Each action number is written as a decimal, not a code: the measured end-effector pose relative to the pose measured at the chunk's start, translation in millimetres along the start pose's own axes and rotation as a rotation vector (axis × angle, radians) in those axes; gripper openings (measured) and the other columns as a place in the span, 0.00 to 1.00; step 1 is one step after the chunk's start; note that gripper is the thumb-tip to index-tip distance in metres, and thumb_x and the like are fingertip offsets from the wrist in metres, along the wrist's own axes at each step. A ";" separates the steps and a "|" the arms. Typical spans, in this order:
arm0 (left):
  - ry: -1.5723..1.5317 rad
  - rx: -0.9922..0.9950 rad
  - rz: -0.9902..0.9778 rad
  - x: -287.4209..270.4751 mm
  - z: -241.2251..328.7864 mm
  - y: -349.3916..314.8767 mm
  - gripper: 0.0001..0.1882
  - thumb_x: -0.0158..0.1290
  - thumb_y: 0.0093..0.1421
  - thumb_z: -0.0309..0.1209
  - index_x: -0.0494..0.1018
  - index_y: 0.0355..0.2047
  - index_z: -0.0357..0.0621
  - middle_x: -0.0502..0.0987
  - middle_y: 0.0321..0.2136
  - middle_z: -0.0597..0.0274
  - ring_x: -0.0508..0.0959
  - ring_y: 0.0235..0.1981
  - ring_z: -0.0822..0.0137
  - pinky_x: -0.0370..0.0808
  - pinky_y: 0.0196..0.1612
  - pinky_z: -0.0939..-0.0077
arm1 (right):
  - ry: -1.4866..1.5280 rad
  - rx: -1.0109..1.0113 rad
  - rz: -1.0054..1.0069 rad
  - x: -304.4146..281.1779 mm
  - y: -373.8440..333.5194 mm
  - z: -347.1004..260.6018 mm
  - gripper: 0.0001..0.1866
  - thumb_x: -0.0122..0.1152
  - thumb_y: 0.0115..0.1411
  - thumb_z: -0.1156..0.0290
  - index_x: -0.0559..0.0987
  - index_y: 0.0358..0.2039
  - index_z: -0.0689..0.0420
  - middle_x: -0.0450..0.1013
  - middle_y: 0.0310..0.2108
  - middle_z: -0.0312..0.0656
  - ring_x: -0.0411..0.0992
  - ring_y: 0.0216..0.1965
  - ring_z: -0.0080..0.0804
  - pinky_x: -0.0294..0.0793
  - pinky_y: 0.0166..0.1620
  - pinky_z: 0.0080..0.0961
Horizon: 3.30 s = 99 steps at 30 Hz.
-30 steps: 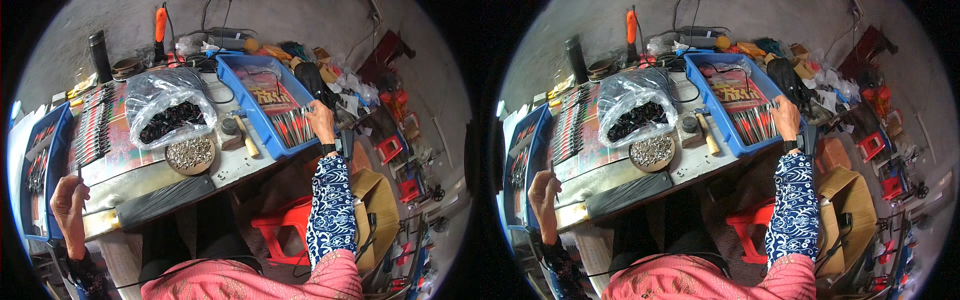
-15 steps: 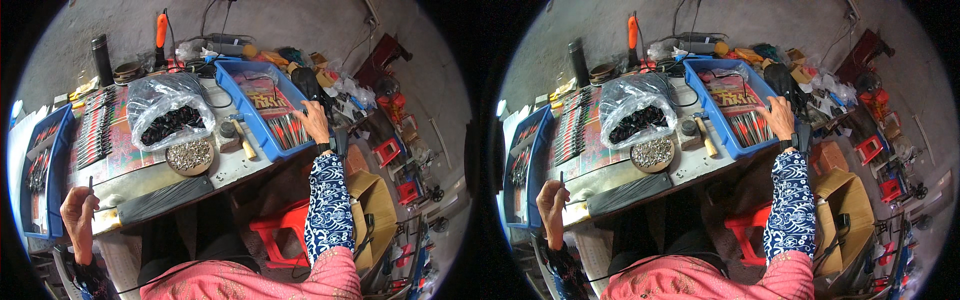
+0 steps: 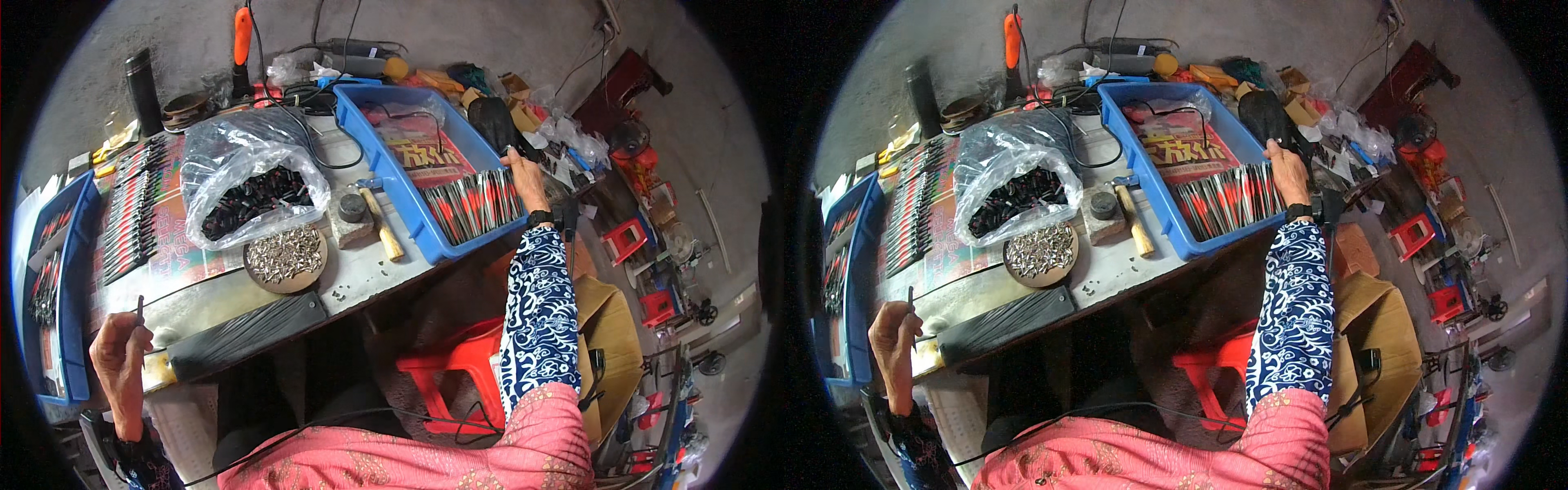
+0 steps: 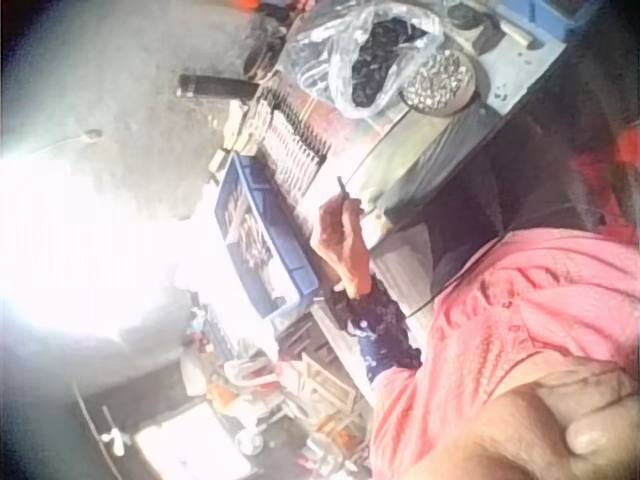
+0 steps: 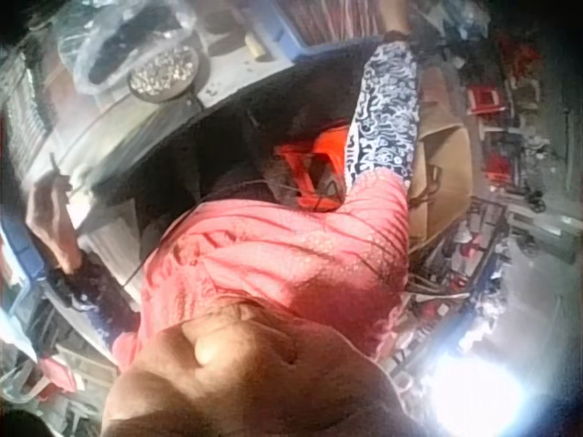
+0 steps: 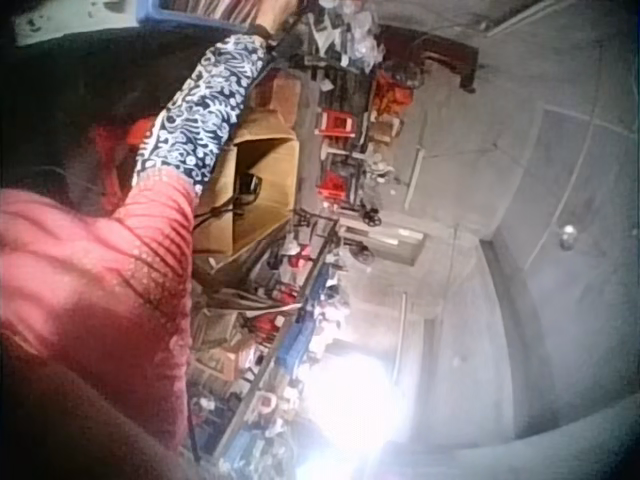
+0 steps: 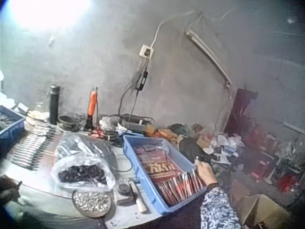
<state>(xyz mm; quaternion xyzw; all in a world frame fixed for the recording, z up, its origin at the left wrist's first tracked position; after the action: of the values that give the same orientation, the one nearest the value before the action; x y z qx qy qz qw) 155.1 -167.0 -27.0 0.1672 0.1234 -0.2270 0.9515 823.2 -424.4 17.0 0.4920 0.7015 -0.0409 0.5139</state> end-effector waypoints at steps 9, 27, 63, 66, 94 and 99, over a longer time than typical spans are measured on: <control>0.016 -0.020 0.006 13.7 -5.2 4.7 0.03 0.49 0.59 0.18 0.71 0.33 0.37 0.73 0.23 0.68 0.70 0.25 0.81 0.68 0.30 0.87 | -0.188 -0.182 -0.053 18.6 -5.1 -12.7 0.33 0.39 0.65 0.42 0.82 0.31 0.59 0.77 0.36 0.50 0.72 0.43 0.52 0.69 0.46 0.43; 0.106 -0.017 -0.023 35.2 -6.2 10.0 0.03 0.50 0.58 0.19 0.71 0.33 0.38 0.73 0.23 0.68 0.71 0.24 0.80 0.68 0.29 0.87 | -0.163 -0.342 0.015 20.6 -3.6 -16.6 0.28 0.46 0.64 0.48 0.82 0.33 0.61 0.76 0.39 0.49 0.73 0.43 0.50 0.70 0.47 0.39; 0.053 -0.076 0.008 36.0 -23.5 8.7 0.02 0.51 0.58 0.20 0.72 0.31 0.39 0.70 0.23 0.71 0.69 0.23 0.81 0.65 0.27 0.87 | -0.188 -0.133 0.070 11.3 5.9 -8.4 0.20 0.66 0.51 0.54 0.78 0.19 0.60 0.73 0.18 0.48 0.72 0.24 0.48 0.68 0.30 0.40; 0.055 -0.070 0.001 36.7 -23.6 9.0 0.02 0.51 0.58 0.20 0.72 0.31 0.39 0.70 0.23 0.70 0.69 0.23 0.81 0.65 0.27 0.87 | -0.198 -0.190 0.058 12.0 2.6 -13.6 0.22 0.67 0.53 0.61 0.71 0.14 0.63 0.62 0.12 0.42 0.61 0.15 0.32 0.62 0.24 0.34; 0.011 -0.081 0.006 41.1 -22.2 7.6 0.03 0.51 0.58 0.19 0.73 0.32 0.39 0.72 0.23 0.69 0.70 0.24 0.80 0.67 0.29 0.87 | 0.065 -0.495 0.140 -32.1 -15.3 -156.1 0.19 0.64 0.56 0.69 0.68 0.14 0.63 0.57 0.12 0.33 0.54 0.17 0.19 0.57 0.22 0.26; -0.021 -0.067 0.017 37.8 -22.0 2.6 0.03 0.51 0.57 0.18 0.73 0.32 0.38 0.73 0.23 0.69 0.71 0.24 0.80 0.67 0.29 0.87 | 0.123 -0.483 0.036 5.4 -47.5 -188.2 0.18 0.64 0.54 0.69 0.69 0.14 0.62 0.56 0.11 0.35 0.54 0.16 0.18 0.57 0.21 0.26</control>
<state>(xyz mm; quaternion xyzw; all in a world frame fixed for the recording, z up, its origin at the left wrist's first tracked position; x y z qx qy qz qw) 185.6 -171.3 -58.1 0.1339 0.1195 -0.2164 0.9597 660.3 -339.2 79.8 0.3686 0.7120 0.1672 0.5737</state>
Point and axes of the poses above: each hand's wrist, its own y-axis towards the middle knuckle, its own x-axis out of the palm, z = x × y, the point moved 8 cm from there along y, towards the middle knuckle
